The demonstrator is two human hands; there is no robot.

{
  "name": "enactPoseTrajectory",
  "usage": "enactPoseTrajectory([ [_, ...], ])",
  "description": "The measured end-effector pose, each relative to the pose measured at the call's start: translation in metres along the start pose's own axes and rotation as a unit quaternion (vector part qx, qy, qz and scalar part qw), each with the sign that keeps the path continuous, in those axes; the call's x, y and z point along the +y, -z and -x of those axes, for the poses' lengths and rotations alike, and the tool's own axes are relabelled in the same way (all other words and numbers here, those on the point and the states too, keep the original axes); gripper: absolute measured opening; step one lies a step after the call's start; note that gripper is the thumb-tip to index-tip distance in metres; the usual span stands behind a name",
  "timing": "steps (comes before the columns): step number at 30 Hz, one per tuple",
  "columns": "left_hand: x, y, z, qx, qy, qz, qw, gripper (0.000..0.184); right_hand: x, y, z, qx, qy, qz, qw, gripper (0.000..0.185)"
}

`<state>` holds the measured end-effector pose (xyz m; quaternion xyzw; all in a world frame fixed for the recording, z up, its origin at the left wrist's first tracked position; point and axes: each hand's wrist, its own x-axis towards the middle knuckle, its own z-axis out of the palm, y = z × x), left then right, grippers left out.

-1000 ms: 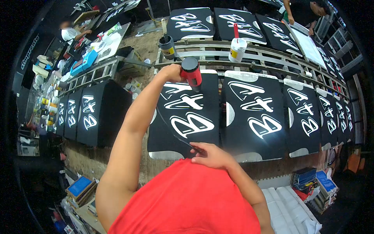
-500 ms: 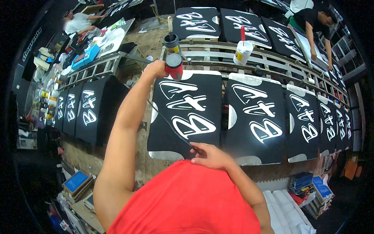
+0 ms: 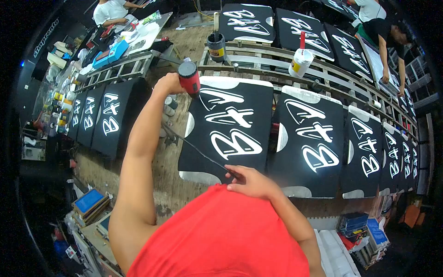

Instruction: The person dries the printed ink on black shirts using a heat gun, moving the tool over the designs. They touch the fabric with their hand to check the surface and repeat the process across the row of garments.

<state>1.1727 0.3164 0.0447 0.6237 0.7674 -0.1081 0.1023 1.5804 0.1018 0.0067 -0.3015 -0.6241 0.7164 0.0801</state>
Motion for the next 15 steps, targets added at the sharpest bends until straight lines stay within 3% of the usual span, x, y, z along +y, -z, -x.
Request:
enactPoseTrajectory([
  [4, -0.002, -0.012, 0.013, -0.039, -0.026, 0.008, 0.999, 0.06, -0.001, -0.002, 0.005, -0.01, -0.011, -0.014, 1.0, 0.074],
  [7, 0.008, -0.03, 0.022, 0.018, -0.029, 0.01, 0.999, 0.057, 0.002, -0.005, 0.009, -0.005, -0.001, 0.001, 1.0, 0.073],
  [9, 0.018, -0.015, 0.042, -0.08, -0.039, 0.004, 0.996, 0.051, 0.003, -0.006, 0.014, -0.001, 0.004, 0.0, 1.0, 0.073],
  [15, 0.017, -0.038, 0.041, -0.041, -0.09, -0.021, 0.995, 0.044, 0.009, -0.012, 0.021, -0.003, 0.002, 0.004, 1.0, 0.074],
])
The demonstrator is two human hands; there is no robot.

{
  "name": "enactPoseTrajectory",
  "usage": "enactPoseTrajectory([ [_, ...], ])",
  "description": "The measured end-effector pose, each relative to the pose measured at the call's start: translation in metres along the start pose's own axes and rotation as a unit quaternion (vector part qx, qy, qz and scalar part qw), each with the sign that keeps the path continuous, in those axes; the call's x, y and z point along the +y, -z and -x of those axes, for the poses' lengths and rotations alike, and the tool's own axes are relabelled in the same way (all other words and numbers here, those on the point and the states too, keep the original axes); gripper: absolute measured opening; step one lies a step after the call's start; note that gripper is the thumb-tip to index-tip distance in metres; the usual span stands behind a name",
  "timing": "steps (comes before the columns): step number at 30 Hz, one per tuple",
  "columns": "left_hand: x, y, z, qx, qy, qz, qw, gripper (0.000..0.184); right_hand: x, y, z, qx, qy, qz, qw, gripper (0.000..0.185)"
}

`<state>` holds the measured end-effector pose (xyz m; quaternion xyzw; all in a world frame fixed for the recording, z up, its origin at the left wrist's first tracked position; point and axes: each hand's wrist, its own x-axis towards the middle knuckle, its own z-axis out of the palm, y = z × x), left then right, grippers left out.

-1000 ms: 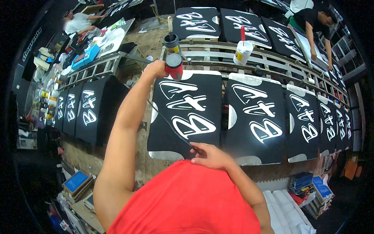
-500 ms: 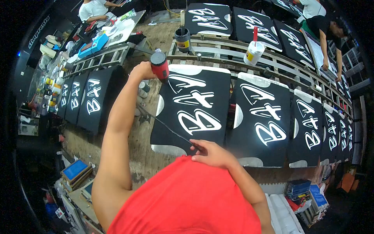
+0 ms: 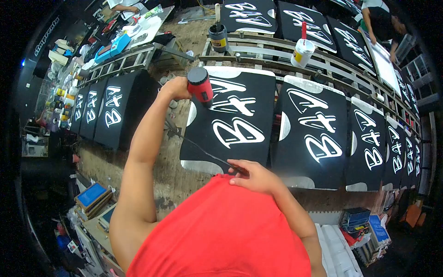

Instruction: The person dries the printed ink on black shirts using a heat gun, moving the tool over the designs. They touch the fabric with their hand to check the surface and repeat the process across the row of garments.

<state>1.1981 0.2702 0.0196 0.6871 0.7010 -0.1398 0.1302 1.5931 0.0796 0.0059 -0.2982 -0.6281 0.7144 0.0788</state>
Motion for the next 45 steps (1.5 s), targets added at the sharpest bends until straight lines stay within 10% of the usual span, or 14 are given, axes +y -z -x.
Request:
enactPoseTrajectory([
  [45, 0.174, 0.023, -0.074, 0.055, -0.155, 0.015, 0.986, 0.045, 0.024, 0.001, 0.057, 0.094, 0.015, -0.037, 0.995, 0.074],
])
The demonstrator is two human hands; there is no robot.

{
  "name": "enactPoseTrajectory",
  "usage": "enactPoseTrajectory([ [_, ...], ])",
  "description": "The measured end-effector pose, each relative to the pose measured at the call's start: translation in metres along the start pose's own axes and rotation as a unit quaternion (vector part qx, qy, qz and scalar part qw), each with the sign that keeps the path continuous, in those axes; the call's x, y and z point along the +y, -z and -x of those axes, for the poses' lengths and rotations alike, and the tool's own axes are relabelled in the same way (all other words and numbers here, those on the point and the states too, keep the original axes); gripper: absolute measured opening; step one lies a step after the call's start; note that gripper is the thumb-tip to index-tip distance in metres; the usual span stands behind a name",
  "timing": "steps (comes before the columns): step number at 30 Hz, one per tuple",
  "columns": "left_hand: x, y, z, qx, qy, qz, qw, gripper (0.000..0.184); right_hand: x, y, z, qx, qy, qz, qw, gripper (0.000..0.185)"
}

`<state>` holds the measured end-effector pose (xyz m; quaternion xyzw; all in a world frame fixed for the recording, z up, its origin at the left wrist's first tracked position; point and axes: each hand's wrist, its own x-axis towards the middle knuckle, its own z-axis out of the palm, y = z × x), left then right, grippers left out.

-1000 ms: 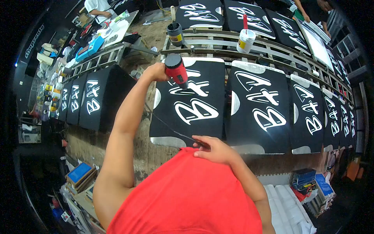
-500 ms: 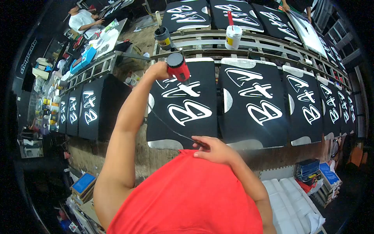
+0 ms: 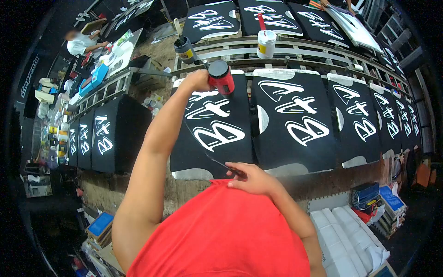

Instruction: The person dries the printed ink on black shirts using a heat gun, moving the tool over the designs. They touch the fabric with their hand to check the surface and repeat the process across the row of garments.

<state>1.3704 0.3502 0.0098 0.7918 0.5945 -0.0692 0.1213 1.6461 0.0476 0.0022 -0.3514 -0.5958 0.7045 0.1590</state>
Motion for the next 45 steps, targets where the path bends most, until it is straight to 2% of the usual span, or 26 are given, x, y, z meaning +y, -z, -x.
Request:
enactPoseTrajectory([
  [3, 0.002, 0.0, -0.006, -0.033, -0.007, 0.007, 0.999, 0.045, 0.001, 0.0, -0.001, 0.001, 0.001, -0.008, 1.0, 0.074],
  [7, -0.005, -0.002, -0.004, -0.006, 0.016, 0.002, 1.0, 0.044, -0.001, -0.001, -0.003, -0.001, -0.001, -0.011, 1.0, 0.075],
  [12, -0.029, 0.01, 0.018, -0.021, 0.024, -0.024, 0.999, 0.041, -0.002, -0.002, -0.008, -0.009, -0.002, -0.011, 1.0, 0.075],
  [15, -0.066, -0.013, 0.011, -0.026, 0.029, -0.015, 0.999, 0.043, -0.004, -0.003, -0.013, -0.019, -0.006, -0.013, 1.0, 0.075],
  [16, -0.054, 0.0, 0.029, -0.004, 0.072, -0.023, 0.997, 0.045, -0.005, -0.004, -0.015, -0.022, -0.003, -0.007, 1.0, 0.075],
  [20, -0.081, 0.001, 0.035, -0.038, 0.087, -0.015, 0.995, 0.044, -0.008, -0.006, -0.021, -0.035, 0.003, 0.001, 0.999, 0.074],
  [24, -0.089, 0.006, 0.06, -0.025, 0.116, -0.017, 0.993, 0.046, -0.011, -0.009, -0.026, -0.047, 0.005, 0.013, 0.999, 0.074],
  [27, -0.101, 0.003, 0.073, -0.059, 0.079, 0.016, 0.995, 0.048, -0.014, -0.011, -0.031, -0.057, -0.002, 0.006, 0.998, 0.073],
  [33, -0.12, -0.005, 0.104, -0.017, 0.143, 0.013, 0.99, 0.052, -0.017, -0.015, -0.039, -0.083, -0.004, 0.025, 0.996, 0.073],
  [35, -0.119, 0.007, 0.121, -0.059, 0.183, -0.01, 0.981, 0.053, -0.017, -0.016, -0.041, -0.094, -0.012, 0.013, 0.995, 0.074],
  [39, -0.141, -0.004, 0.135, -0.066, 0.173, -0.008, 0.983, 0.051, -0.018, -0.018, -0.043, -0.102, -0.001, 0.031, 0.994, 0.074],
  [41, -0.139, -0.001, 0.147, -0.068, 0.207, -0.009, 0.976, 0.05, -0.016, -0.018, -0.045, -0.109, -0.006, 0.025, 0.994, 0.074],
  [45, -0.139, -0.012, 0.148, -0.067, 0.166, 0.004, 0.984, 0.049, -0.012, -0.02, -0.045, -0.113, -0.007, 0.023, 0.993, 0.075],
])
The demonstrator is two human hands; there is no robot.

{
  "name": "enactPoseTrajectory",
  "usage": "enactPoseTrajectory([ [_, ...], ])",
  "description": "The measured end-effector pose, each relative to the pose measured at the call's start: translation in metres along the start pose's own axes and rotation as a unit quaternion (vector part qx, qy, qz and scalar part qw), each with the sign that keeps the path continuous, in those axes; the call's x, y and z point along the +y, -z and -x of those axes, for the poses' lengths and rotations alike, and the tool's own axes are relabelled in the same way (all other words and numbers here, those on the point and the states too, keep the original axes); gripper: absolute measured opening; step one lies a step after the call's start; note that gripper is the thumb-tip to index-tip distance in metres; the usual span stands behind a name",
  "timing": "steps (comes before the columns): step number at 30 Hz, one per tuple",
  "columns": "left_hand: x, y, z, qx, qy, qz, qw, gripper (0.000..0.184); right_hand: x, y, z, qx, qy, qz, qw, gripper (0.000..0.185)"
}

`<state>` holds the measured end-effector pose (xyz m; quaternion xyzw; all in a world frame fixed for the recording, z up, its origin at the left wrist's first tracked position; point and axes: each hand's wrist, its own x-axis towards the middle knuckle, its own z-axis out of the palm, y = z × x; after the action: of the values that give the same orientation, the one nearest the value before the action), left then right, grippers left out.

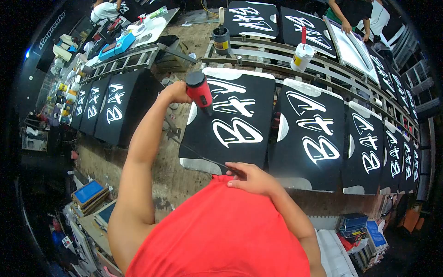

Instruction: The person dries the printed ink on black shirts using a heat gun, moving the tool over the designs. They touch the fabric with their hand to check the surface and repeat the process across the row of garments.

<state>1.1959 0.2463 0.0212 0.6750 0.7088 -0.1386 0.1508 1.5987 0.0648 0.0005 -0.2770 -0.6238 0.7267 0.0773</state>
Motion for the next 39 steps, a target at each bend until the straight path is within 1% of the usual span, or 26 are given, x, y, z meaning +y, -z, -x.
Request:
enactPoseTrajectory([
  [3, 0.016, 0.001, -0.002, -0.009, 0.002, 0.039, 0.999, 0.049, -0.003, 0.0, 0.001, -0.005, 0.004, 0.019, 1.0, 0.075],
  [5, 0.033, 0.006, 0.0, 0.051, 0.009, 0.042, 0.998, 0.047, -0.004, -0.001, 0.003, 0.003, -0.001, 0.021, 1.0, 0.075],
  [6, 0.036, 0.007, -0.003, 0.052, 0.007, 0.041, 0.998, 0.047, -0.003, -0.001, 0.004, 0.005, 0.0, 0.02, 1.0, 0.075],
  [8, 0.04, 0.008, -0.015, 0.039, -0.083, 0.078, 0.993, 0.046, -0.002, -0.001, 0.009, 0.014, 0.008, 0.013, 1.0, 0.075],
  [9, 0.043, 0.004, -0.025, 0.038, -0.086, 0.076, 0.993, 0.046, -0.001, 0.0, 0.01, 0.018, 0.008, 0.012, 1.0, 0.075],
  [11, 0.052, -0.004, -0.041, 0.088, -0.057, 0.045, 0.993, 0.046, 0.003, -0.001, 0.013, 0.031, 0.011, 0.016, 0.999, 0.075],
  [12, 0.053, -0.005, -0.048, 0.087, -0.062, 0.043, 0.993, 0.046, 0.003, -0.002, 0.016, 0.036, 0.012, 0.014, 0.999, 0.075],
  [14, 0.064, 0.007, -0.05, 0.018, -0.064, 0.055, 0.996, 0.045, 0.002, -0.001, 0.021, 0.046, 0.005, 0.004, 0.999, 0.075],
  [15, 0.068, 0.006, -0.055, 0.017, -0.068, 0.052, 0.996, 0.045, 0.003, 0.0, 0.022, 0.05, 0.006, 0.002, 0.999, 0.075],
  [17, 0.075, 0.001, -0.063, 0.092, -0.094, 0.044, 0.99, 0.047, 0.006, -0.001, 0.025, 0.057, 0.004, -0.02, 0.998, 0.075],
  [18, 0.078, 0.001, -0.067, 0.092, -0.099, 0.042, 0.99, 0.047, 0.007, 0.0, 0.026, 0.061, 0.005, -0.021, 0.998, 0.075],
  [20, 0.088, 0.009, -0.067, 0.035, -0.132, 0.048, 0.989, 0.047, 0.009, 0.0, 0.029, 0.066, 0.012, -0.031, 0.997, 0.075],
  [24, 0.104, -0.001, -0.091, 0.046, -0.133, 0.027, 0.99, 0.048, 0.008, 0.003, 0.035, 0.073, 0.014, -0.03, 0.997, 0.074],
  [27, 0.135, 0.025, -0.066, 0.015, -0.139, 0.035, 0.99, 0.045, 0.007, 0.005, 0.04, 0.084, 0.008, -0.029, 0.996, 0.074],
  [28, 0.14, 0.023, -0.07, 0.015, -0.141, 0.034, 0.989, 0.045, 0.008, 0.006, 0.042, 0.087, 0.01, -0.027, 0.996, 0.074],
  [31, 0.154, 0.015, -0.086, 0.053, -0.152, 0.015, 0.987, 0.042, 0.014, 0.007, 0.046, 0.096, 0.016, -0.028, 0.995, 0.074],
  [34, 0.166, 0.016, -0.09, 0.034, -0.172, 0.019, 0.984, 0.041, 0.016, 0.008, 0.049, 0.101, 0.017, -0.032, 0.994, 0.073],
  [38, 0.178, 0.01, -0.092, 0.052, -0.167, 0.012, 0.985, 0.042, 0.017, 0.009, 0.05, 0.106, 0.019, -0.028, 0.994, 0.072],
  [39, 0.175, 0.01, -0.091, 0.043, -0.198, 0.014, 0.979, 0.044, 0.017, 0.01, 0.05, 0.107, 0.019, -0.028, 0.994, 0.072],
])
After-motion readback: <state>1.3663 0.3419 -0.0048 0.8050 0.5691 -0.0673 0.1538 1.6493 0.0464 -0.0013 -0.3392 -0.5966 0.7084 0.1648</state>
